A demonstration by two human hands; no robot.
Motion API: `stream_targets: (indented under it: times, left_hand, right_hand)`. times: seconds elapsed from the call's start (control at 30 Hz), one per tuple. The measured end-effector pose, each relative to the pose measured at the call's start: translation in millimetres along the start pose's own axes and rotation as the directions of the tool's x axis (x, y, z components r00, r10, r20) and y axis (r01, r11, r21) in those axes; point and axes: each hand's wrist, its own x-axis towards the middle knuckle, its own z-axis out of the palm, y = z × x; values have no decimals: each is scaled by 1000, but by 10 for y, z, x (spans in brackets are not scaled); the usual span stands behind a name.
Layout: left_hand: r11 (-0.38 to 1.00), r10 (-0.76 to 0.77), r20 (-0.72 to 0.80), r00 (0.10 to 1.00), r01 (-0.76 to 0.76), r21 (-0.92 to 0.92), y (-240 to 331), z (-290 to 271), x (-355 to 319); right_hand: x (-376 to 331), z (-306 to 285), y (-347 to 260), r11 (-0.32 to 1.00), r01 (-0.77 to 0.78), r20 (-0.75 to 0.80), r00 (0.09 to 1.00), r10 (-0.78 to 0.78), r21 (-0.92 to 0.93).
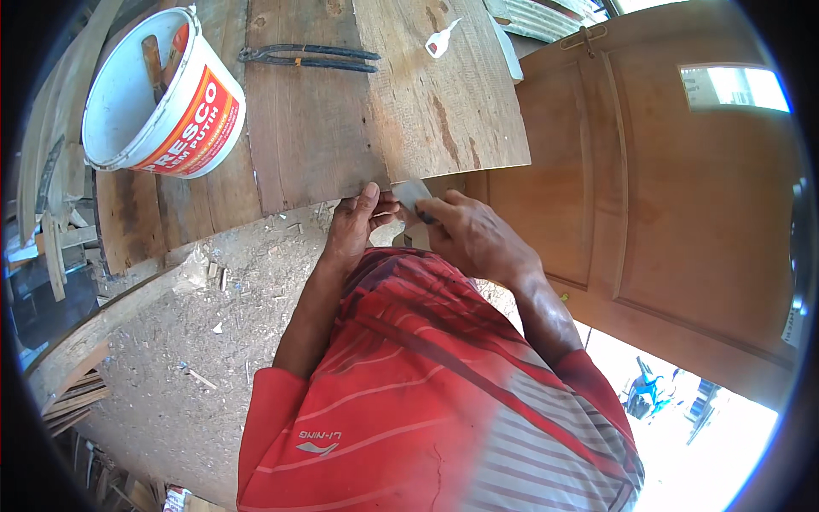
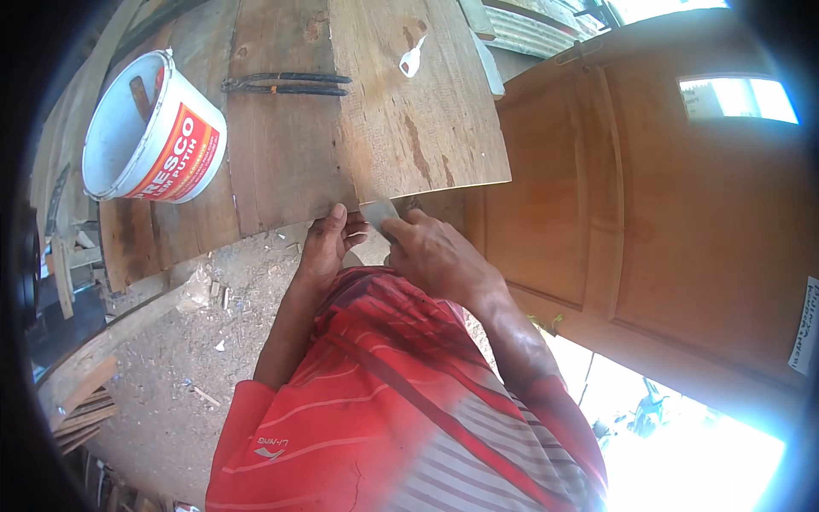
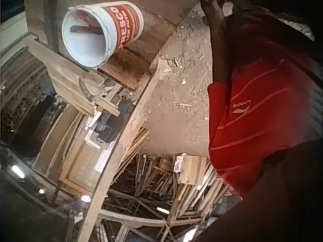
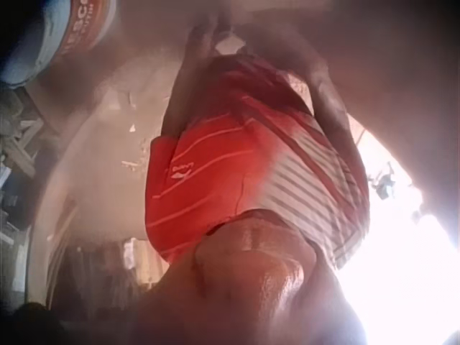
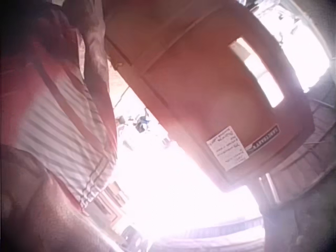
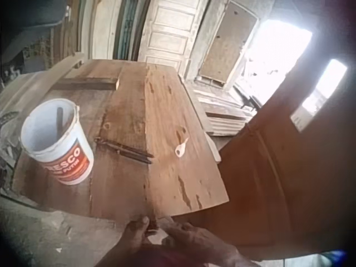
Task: The person applies glue from a small tube onto a wooden board and spreads it across damaged areas using a putty knife, then picks a small piece of wood from a bucket and places it on the board.
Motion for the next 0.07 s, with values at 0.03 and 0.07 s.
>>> stream_targets:
  times: [0.03, 0.07]
  left_hand:
    - [1000, -11, -22, 1000, 11, 1, -4, -35, -18]
    - [999, -18, 4, 1000, 18, -34, 51, 3, -39]
  right_hand:
    - [-20, -6, 50, 999, 31, 1, 1000, -31, 28]
    - [-70, -29, 134, 997, 47, -5, 999, -46, 56]
